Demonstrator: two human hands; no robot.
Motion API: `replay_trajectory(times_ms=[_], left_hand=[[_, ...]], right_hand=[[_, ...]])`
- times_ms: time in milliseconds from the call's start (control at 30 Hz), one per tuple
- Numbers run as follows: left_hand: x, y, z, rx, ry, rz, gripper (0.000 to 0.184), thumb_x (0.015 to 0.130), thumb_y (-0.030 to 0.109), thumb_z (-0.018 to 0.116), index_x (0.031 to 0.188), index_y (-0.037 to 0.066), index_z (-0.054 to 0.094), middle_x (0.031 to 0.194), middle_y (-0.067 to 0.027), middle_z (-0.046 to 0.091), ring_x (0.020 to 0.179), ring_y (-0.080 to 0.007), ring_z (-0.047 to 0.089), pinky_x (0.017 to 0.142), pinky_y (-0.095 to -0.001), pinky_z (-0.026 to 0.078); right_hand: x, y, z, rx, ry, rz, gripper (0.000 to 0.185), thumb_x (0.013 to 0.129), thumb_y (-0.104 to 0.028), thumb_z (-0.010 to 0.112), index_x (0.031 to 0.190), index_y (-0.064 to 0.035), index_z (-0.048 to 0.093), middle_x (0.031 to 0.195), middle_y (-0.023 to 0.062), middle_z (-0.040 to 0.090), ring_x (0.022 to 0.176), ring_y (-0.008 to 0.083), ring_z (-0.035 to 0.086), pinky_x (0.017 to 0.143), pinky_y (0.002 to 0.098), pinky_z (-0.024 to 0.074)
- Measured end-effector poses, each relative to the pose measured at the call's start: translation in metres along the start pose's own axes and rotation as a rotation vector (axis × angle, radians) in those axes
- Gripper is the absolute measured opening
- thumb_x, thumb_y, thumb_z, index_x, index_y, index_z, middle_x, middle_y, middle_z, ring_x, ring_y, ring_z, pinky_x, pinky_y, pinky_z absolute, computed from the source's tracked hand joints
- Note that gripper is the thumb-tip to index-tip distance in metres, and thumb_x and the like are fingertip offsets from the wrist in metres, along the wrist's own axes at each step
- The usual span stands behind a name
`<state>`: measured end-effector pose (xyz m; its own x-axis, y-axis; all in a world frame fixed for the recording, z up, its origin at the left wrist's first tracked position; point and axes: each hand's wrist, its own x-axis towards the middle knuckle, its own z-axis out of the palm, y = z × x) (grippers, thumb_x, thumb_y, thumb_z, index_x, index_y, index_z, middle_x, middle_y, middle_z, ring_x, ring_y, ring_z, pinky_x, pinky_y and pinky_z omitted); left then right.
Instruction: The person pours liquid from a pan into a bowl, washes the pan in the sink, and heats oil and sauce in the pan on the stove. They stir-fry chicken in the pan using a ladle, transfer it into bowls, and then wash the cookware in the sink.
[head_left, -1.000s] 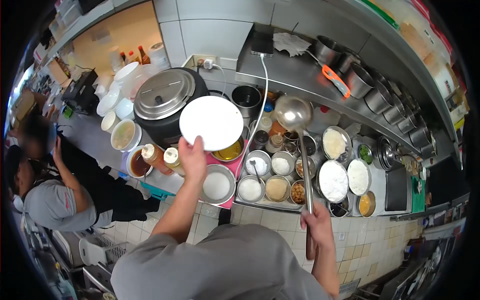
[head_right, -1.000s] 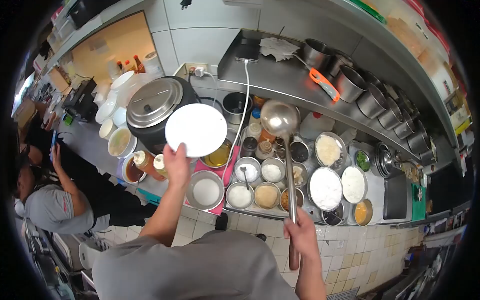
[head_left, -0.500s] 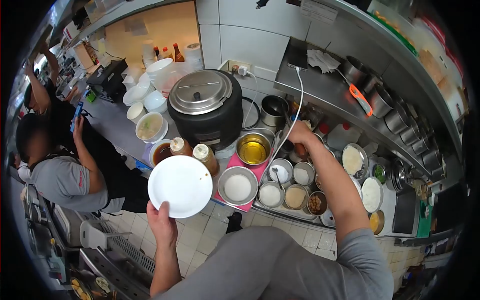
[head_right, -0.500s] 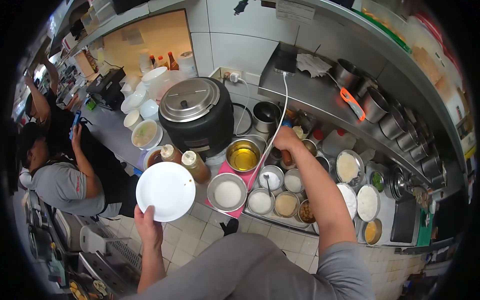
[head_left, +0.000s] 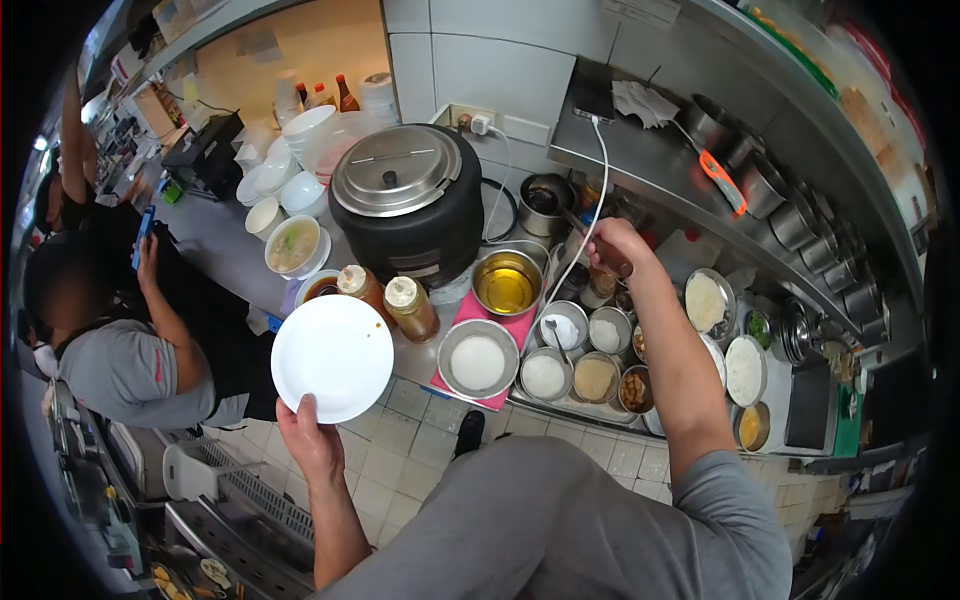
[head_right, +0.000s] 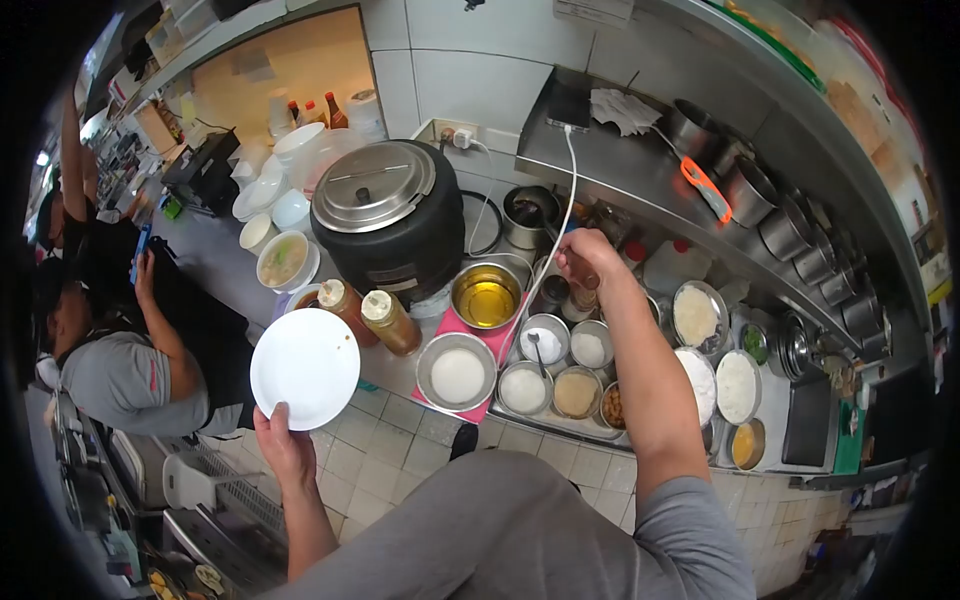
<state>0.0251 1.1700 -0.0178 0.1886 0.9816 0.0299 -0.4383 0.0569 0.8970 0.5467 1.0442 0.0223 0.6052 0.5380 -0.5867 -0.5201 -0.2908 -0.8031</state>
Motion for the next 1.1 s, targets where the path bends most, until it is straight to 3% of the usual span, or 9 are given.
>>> replay_trajectory(times_ms=[300,367,400,600,667,733,800,933,1100], left_hand=[[0.009,-0.009,0.008,-0.033,-0.024,-0.019,0.031,0.096,0.002,0.054,0.126,0.0,0.048,0.125,-0.0147,0.06,0.112,-0.0233,0.063,0.099,-0.0383,0.051],[0.011,-0.016,0.002,-0.011,0.0,-0.036,0.032,0.095,0.002,0.054,0.126,-0.001,0.048,0.124,-0.0141,0.061,0.11,-0.0214,0.062,0.099,-0.0363,0.05],[0.011,-0.019,-0.004,0.006,0.006,-0.031,0.032,0.095,0.001,0.055,0.126,-0.001,0.049,0.123,-0.0139,0.061,0.109,-0.0205,0.063,0.098,-0.0354,0.05],[-0.005,-0.015,0.009,-0.043,-0.09,-0.144,0.031,0.094,0.0,0.055,0.124,-0.004,0.05,0.119,-0.0136,0.062,0.106,-0.0189,0.063,0.097,-0.0343,0.05],[-0.009,-0.021,0.007,-0.016,-0.093,-0.139,0.029,0.094,0.001,0.055,0.123,-0.003,0.05,0.119,-0.0138,0.062,0.106,-0.0191,0.063,0.096,-0.0343,0.05],[-0.011,-0.023,0.008,0.013,-0.103,-0.132,0.028,0.094,0.002,0.055,0.122,-0.003,0.05,0.118,-0.014,0.062,0.105,-0.0194,0.063,0.096,-0.0344,0.05],[-0.012,-0.019,0.01,-0.002,-0.075,-0.126,0.027,0.095,0.003,0.055,0.12,-0.003,0.049,0.117,-0.0142,0.062,0.105,-0.0196,0.062,0.097,-0.0348,0.05],[-0.004,-0.02,0.006,0.005,-0.1,-0.103,0.026,0.096,0.004,0.054,0.12,-0.002,0.048,0.118,-0.0141,0.061,0.105,-0.0199,0.062,0.095,-0.0355,0.05],[0.003,-0.016,0.01,0.0,-0.136,-0.124,0.027,0.096,0.004,0.054,0.121,-0.002,0.047,0.12,-0.0144,0.06,0.107,-0.02,0.062,0.098,-0.0354,0.049]], right_hand=[[-0.025,0.03,-0.004,-0.687,0.19,-0.504,0.019,0.079,-0.006,0.053,0.091,0.005,0.062,0.071,0.0155,0.064,0.054,0.0228,0.062,0.051,0.0378,0.0485],[-0.001,0.042,-0.018,-0.979,0.277,-0.739,0.038,0.077,-0.008,0.053,0.111,0.0048,0.065,0.099,0.028,0.07,0.096,0.0421,0.069,0.084,0.0468,0.0522],[-0.015,0.034,-0.007,-1.131,0.27,-0.64,0.039,0.078,-0.011,0.055,0.113,0.0025,0.065,0.107,0.0297,0.068,0.107,0.0456,0.063,0.093,0.0477,0.0489],[0.023,0.023,0.016,-1.384,0.131,-0.715,0.028,0.077,-0.016,0.064,0.097,0.0029,0.071,0.093,0.025,0.071,0.091,0.0391,0.071,0.075,0.0442,0.0549],[0.082,0.02,-0.008,-1.288,0.002,-0.505,0.02,0.079,-0.013,0.061,0.083,0.0055,0.068,0.083,0.0205,0.071,0.075,0.0317,0.072,0.063,0.0406,0.0546],[0.045,0.007,0.014,-0.499,-0.019,-0.167,0.014,0.082,-0.01,0.057,0.075,0.001,0.061,0.071,0.0127,0.067,0.061,0.0215,0.066,0.053,0.036,0.0512],[0.028,-0.007,0.022,-0.225,0.009,-0.031,0.008,0.084,-0.008,0.056,0.078,-0.0041,0.057,0.069,0.0093,0.062,0.057,0.0174,0.061,0.052,0.0322,0.0506],[0.042,0.009,0.006,0.34,-0.093,-0.02,0.009,0.082,-0.007,0.064,0.088,-0.0041,0.057,0.078,0.0108,0.063,0.065,0.0172,0.063,0.058,0.0284,0.0534],[0.021,0.02,0.009,0.36,-0.058,0.017,0.009,0.087,-0.007,0.059,0.093,-0.0023,0.055,0.082,0.0118,0.062,0.064,0.0165,0.058,0.052,0.0263,0.047]])
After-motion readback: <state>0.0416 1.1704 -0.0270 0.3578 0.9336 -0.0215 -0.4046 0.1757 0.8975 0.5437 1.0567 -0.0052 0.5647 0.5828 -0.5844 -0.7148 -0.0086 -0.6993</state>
